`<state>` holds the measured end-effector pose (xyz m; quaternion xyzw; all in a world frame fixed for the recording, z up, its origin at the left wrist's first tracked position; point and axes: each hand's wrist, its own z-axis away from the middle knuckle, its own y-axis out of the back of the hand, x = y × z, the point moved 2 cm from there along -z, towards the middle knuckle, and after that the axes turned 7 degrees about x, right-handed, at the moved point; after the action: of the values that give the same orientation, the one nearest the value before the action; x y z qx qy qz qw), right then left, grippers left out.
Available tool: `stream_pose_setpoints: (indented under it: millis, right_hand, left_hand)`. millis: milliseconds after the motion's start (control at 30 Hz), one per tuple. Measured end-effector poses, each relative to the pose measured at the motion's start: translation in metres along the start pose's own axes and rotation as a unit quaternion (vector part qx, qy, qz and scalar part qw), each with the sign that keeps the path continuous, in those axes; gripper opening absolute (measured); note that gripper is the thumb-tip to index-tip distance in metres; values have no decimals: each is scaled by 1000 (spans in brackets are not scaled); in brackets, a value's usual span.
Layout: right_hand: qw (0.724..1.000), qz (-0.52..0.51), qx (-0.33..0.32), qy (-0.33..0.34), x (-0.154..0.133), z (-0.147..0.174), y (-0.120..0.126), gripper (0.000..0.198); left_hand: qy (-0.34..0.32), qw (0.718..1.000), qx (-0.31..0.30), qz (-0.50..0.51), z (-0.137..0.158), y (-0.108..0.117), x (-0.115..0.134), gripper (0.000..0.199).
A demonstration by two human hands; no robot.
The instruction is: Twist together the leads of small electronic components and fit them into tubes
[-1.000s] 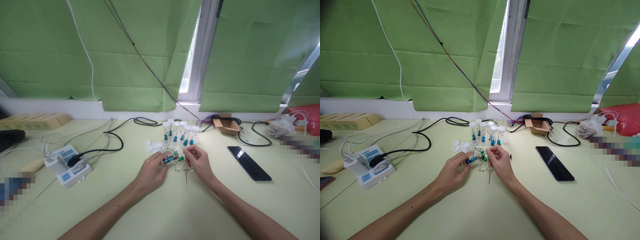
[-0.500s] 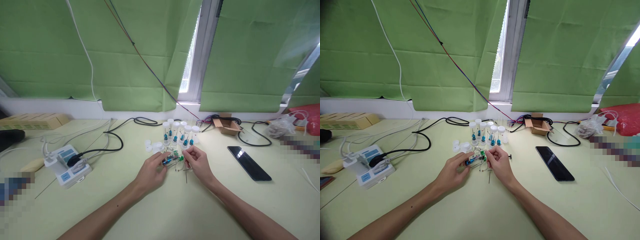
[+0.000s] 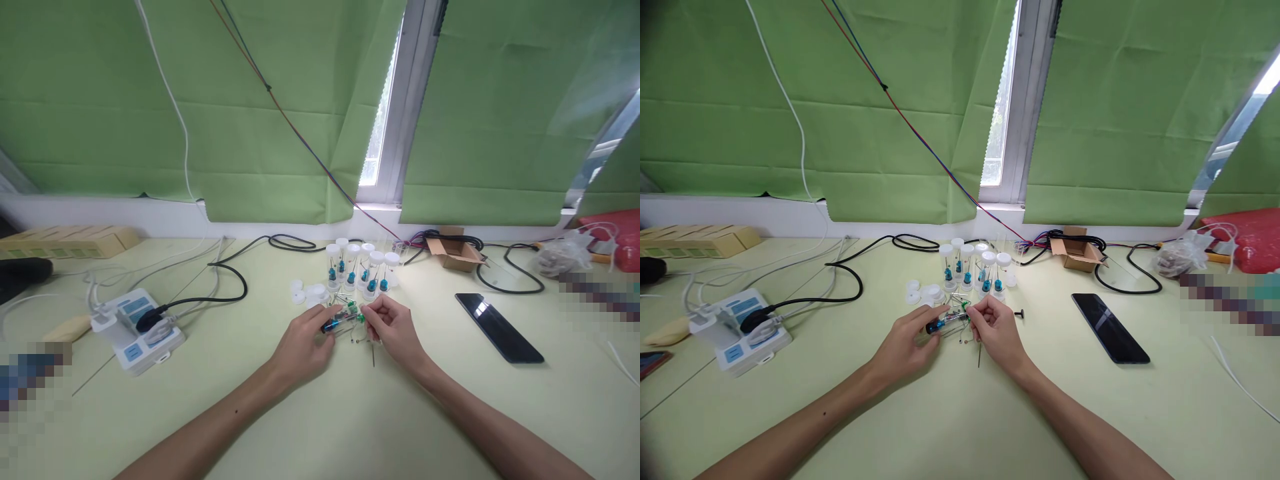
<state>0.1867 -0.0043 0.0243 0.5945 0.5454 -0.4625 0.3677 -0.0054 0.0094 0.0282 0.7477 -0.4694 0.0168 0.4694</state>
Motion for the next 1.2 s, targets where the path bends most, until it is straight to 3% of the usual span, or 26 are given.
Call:
stream_pose_setpoints:
  millis: [500,1200]
  right_hand:
    - [996,-31,-28,-74,3,-8,5,37]
    - [997,12,-64,-50,9,-6,3,38]
  left_hand:
    - [-2,1000,1,-7,-3,2,-3,47]
    - [-1,1000,-9,-23,-1,1,-2,49]
